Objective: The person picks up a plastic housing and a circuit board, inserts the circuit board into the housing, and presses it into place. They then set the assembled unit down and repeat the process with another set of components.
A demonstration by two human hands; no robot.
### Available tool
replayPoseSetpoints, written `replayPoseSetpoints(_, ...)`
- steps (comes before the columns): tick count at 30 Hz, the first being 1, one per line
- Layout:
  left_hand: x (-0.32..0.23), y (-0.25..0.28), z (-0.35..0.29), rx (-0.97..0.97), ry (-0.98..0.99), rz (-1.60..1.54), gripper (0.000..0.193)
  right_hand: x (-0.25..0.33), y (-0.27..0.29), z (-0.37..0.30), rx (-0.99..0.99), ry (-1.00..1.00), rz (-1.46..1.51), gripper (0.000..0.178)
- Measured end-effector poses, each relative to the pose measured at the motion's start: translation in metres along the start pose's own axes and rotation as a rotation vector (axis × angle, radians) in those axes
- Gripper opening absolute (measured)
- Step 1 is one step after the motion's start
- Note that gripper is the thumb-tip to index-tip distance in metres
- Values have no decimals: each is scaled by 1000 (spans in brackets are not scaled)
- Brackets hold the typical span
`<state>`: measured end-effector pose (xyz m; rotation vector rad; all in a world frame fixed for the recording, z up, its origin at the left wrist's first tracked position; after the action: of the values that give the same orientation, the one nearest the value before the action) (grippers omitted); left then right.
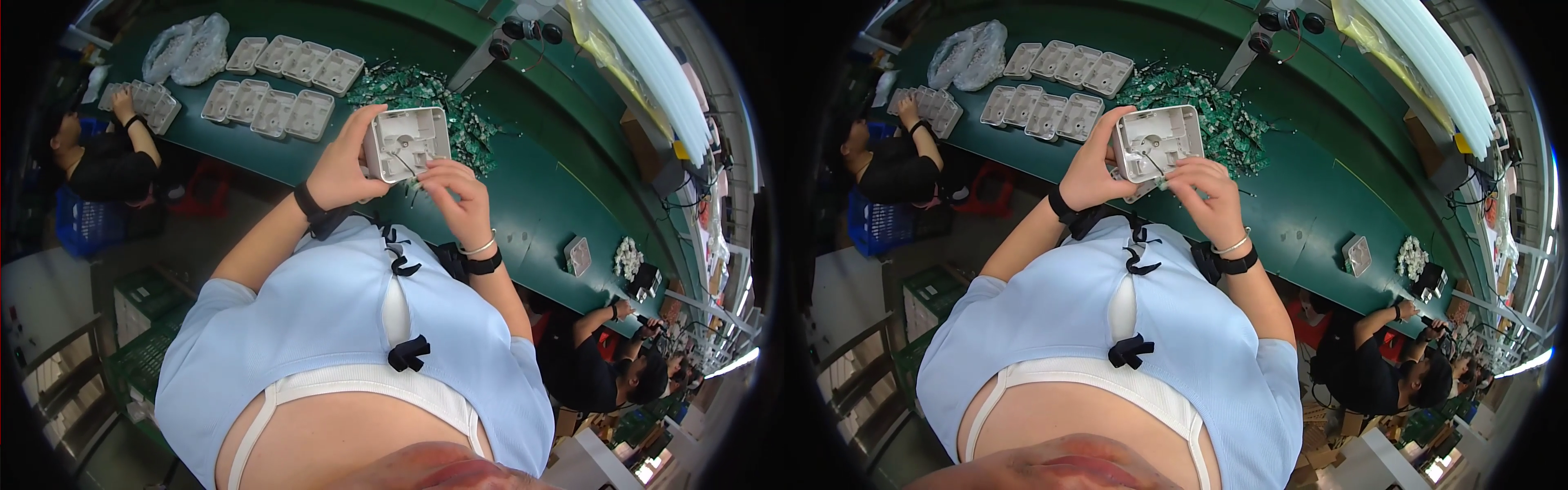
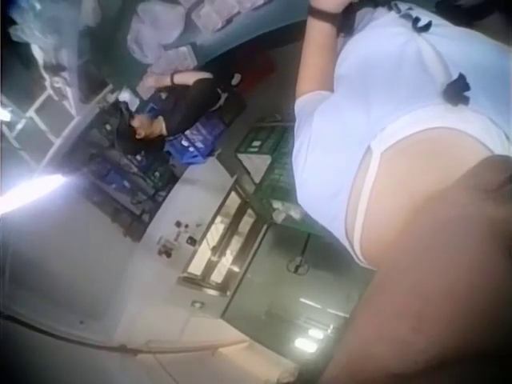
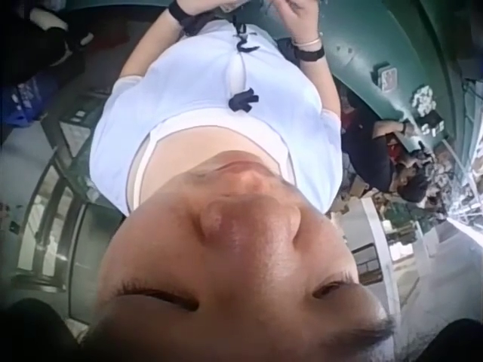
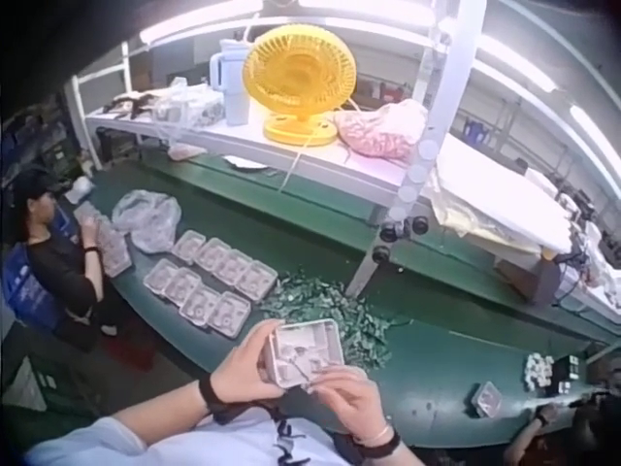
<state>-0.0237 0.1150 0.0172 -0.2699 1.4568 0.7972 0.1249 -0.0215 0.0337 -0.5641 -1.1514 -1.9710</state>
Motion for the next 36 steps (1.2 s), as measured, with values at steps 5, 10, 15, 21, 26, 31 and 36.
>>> replayPoseSetpoints(5, 15, 8, -1, 6, -1, -25, 100, -33, -21, -8, -126, -534, 281, 18)
replayPoseSetpoints(10, 25, 4, -1, 30, -19, -18, 101, -38, -24, -3, -91, -521, 309, 18)
replayPoseSetpoints(15, 28, -8, 1, 52, -40, 22, 101, -48, -29, -18, -97, -645, 298, 20)
replayPoseSetpoints(21, 36, -32, 4, 110, 6, -12, 102, -47, -20, -23, 16, -486, 94, 20)
replayPoseSetpoints(26, 71, -74, 10, 224, 103, -146, 107, -51, -8, -48, -16, -279, -89, 17)
replayPoseSetpoints(31, 79, -126, 12, 355, 176, -325, 114, -67, 12, -95, -28, -217, -203, 6)
replayPoseSetpoints(36, 126, -115, -1, 206, 88, 230, 113, -111, 69, -214, -177, -324, -540, 7)
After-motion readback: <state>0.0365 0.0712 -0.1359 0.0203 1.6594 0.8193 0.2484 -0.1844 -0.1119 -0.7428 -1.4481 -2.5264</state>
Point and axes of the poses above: each hand's wrist, its own z-axis towards the middle knuckle, its own y-axis out of the back of the hand, x = y × z, the point moved 7 cm from there along z, towards the middle knuckle, and after that the axes turned 2 degrees about z, right-handed, at the moved point
